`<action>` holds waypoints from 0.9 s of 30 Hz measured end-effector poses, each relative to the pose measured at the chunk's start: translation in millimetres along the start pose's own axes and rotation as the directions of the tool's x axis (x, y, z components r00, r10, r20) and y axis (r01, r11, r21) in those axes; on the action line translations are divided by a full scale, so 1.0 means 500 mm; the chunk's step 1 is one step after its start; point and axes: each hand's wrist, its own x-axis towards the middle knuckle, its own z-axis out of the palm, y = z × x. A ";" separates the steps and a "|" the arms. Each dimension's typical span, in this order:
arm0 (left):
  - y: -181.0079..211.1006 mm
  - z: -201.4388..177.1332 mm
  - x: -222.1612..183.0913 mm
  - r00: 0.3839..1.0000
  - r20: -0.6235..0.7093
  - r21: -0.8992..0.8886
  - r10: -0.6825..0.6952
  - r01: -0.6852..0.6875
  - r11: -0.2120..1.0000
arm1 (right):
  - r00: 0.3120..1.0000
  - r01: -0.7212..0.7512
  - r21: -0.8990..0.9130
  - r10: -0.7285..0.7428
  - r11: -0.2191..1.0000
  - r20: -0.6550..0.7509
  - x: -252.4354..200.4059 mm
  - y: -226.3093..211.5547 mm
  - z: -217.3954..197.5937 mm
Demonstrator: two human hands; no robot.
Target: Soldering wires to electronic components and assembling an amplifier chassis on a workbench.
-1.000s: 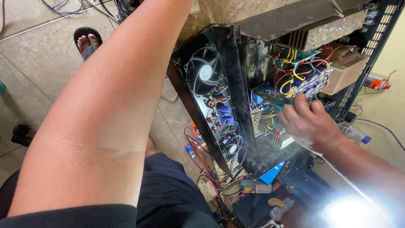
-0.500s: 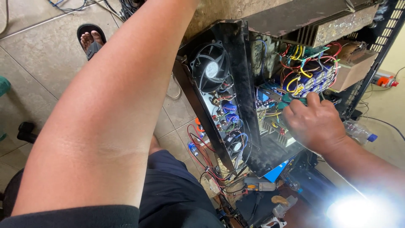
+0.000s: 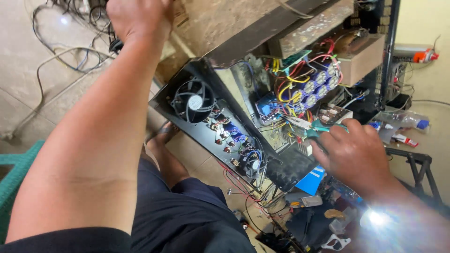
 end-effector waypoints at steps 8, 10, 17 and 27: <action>0.037 -0.095 -0.004 0.958 0.264 0.083 -0.111 0.092 0.992 | 0.981 -0.177 0.152 0.162 0.972 0.109 -0.099 0.018 0.154; 0.038 -0.089 -0.002 0.935 0.328 0.130 -0.136 0.098 0.987 | 0.982 -0.189 0.172 0.183 0.967 0.052 -0.095 0.010 0.165; -0.006 -0.035 -0.001 0.980 0.158 0.153 -0.119 0.095 0.984 | 0.970 -0.236 0.148 0.225 0.961 0.088 -0.080 0.002 0.035; 0.024 -0.085 -0.006 0.964 0.240 0.032 -0.111 0.107 0.994 | 0.413 -0.797 0.204 0.265 0.569 0.871 0.065 -0.038 0.013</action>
